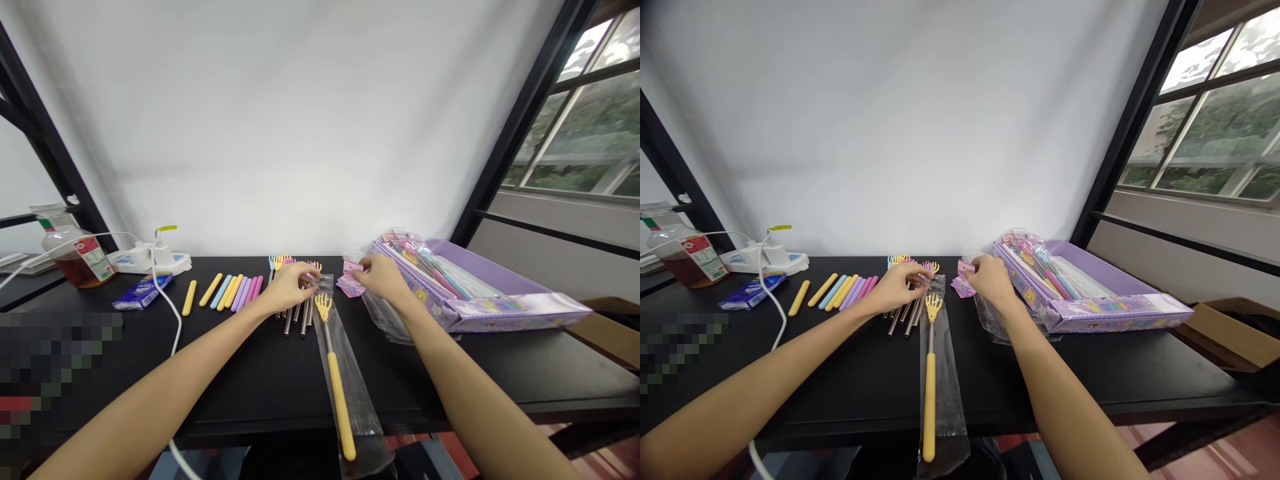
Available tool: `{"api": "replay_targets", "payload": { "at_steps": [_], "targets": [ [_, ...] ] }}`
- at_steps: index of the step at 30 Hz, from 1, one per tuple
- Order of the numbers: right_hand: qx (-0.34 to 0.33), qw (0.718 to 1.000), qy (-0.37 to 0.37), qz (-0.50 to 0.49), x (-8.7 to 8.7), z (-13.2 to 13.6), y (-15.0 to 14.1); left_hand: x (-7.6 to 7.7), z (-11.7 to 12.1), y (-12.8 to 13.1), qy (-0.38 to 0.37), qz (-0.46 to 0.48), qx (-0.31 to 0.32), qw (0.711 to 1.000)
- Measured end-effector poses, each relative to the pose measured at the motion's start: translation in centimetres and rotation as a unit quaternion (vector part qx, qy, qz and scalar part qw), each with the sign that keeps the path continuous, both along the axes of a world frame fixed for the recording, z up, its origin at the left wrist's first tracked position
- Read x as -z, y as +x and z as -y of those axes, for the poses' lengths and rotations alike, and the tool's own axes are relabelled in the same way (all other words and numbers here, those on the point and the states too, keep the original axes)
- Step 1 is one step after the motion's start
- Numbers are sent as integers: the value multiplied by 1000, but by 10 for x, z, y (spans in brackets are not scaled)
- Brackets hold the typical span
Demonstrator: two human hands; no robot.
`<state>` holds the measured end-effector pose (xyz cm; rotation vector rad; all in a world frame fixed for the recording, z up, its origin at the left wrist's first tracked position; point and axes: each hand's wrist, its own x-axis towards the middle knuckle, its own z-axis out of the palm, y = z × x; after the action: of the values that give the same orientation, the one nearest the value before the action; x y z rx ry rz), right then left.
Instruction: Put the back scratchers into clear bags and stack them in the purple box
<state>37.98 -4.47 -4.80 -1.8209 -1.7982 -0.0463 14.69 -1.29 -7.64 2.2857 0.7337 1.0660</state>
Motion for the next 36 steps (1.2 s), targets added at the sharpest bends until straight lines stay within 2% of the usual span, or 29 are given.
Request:
{"api": "replay_targets", "payload": {
  "at_steps": [2,4,7,9,13,18,26,36],
  "targets": [
    [-71,995,37,-63,-8,5,-4,2,-1,0,-26,13,-2,1000],
    [-169,974,48,-141,-15,11,-10,2,-1,0,-41,20,-13,999],
    [-295,926,12,-234,-21,20,-17,-1,0,1,-45,26,-31,998],
    [-331,910,-16,-251,-22,25,-21,-2,1,2,-52,38,-40,997],
    [-350,916,-23,-195,-20,26,-23,-2,-2,5,-116,94,-38,988],
    [-325,941,42,-87,-16,21,-23,1,-7,8,-224,153,-11,962],
    [-294,948,120,-27,-8,14,-21,4,-8,11,-235,197,7,952],
    [-336,927,167,-20,-10,15,-22,4,-9,12,-244,204,18,948]
  ]
}}
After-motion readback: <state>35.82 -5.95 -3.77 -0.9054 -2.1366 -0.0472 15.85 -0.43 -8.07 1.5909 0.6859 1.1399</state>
